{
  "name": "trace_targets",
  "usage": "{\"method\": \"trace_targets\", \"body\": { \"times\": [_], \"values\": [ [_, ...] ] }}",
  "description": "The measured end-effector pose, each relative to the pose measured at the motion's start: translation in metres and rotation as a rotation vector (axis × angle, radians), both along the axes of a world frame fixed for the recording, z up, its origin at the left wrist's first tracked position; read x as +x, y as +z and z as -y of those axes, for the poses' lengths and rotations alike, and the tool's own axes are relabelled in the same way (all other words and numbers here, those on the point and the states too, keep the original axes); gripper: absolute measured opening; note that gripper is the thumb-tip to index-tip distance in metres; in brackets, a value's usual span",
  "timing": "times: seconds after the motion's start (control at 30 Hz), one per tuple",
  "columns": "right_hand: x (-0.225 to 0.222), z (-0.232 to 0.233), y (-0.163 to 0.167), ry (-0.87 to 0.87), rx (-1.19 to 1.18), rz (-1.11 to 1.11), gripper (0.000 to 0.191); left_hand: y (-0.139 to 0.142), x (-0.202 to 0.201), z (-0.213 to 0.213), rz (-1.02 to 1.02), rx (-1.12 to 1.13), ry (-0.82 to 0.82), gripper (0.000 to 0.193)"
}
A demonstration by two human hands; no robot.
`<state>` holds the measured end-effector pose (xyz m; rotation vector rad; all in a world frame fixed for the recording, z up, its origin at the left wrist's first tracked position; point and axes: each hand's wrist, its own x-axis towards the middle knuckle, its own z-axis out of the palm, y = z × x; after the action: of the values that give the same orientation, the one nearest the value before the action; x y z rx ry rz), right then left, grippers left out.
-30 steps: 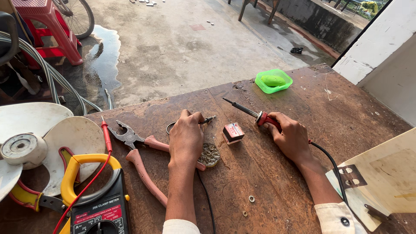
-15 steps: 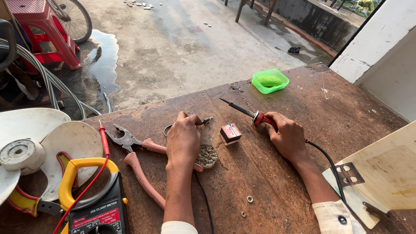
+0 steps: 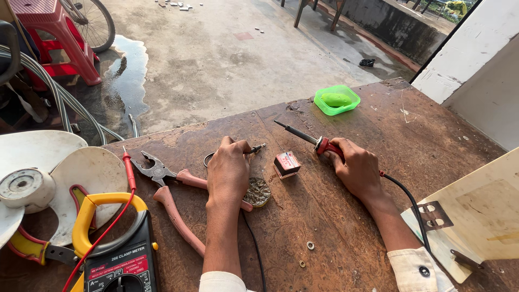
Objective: The person sits at a workbench and uses a digital multimeter with probe leads on a small electronic component, adjusting the multimeter dial and handling the probe wires. They plug a power adapter into a power strip with an indicator bulb, then hold a soldering iron while touching the component's wires, continuing to probe it.
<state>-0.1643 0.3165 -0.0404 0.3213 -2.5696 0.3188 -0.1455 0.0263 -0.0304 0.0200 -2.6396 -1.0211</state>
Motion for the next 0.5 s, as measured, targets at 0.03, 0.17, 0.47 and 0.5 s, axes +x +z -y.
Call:
{"method": "trace_targets", "body": {
  "times": [0.03,0.17,0.47,0.5],
  "values": [
    [-0.0001,-0.0004,-0.0001,0.004,0.001,-0.008,0.032,0.0008,0.0002,-0.0004,0.005,0.001,0.000,0.018],
    [-0.0003,-0.0013,-0.0012,0.002,-0.001,0.000,0.032,0.0033,-0.0001,-0.0002,0.017,-0.015,-0.003,0.019],
    [-0.0003,-0.0013,-0.0019,-0.001,0.000,0.003,0.032,0.0031,0.0001,0.0001,0.039,-0.002,-0.001,0.019],
    [-0.0004,-0.0013,-0.0013,-0.002,0.002,0.006,0.033,0.0033,0.0001,-0.0001,0.035,-0.006,-0.003,0.019]
  ]
}}
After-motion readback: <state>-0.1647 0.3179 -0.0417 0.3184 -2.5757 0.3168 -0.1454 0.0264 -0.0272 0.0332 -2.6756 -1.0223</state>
